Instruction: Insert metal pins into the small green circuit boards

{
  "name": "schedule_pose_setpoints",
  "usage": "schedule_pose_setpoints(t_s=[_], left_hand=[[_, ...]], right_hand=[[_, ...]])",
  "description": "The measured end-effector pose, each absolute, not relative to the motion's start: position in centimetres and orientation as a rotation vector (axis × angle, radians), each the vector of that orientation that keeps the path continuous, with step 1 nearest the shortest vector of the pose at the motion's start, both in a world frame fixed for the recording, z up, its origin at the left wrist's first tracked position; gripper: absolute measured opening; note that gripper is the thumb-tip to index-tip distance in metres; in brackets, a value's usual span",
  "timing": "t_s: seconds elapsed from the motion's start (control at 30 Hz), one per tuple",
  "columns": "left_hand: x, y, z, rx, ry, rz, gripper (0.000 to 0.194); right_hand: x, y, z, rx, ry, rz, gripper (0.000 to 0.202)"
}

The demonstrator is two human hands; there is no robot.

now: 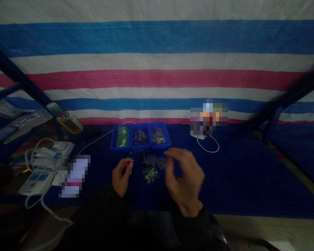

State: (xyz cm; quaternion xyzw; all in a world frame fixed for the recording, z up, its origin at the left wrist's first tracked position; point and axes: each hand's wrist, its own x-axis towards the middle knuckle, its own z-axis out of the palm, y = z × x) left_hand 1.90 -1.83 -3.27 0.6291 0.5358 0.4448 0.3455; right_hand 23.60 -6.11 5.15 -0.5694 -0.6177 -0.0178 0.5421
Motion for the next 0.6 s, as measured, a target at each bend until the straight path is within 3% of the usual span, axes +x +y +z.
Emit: schedule_pose_setpoints(t_s=[0.27,0.6], left_hand=[[1.1,1.1,-3.1,2.038,1.746,0.661,0.024],[1.6,2.3,-2.6,2.106,1.874,0.457,0.021]], right_hand=[[21.2,-4.3,-2.5,-1.48,-1.6,0.202,0.02],[20.9,-4.7,-4.4,-1.438,-1.615,0.349,0.02]])
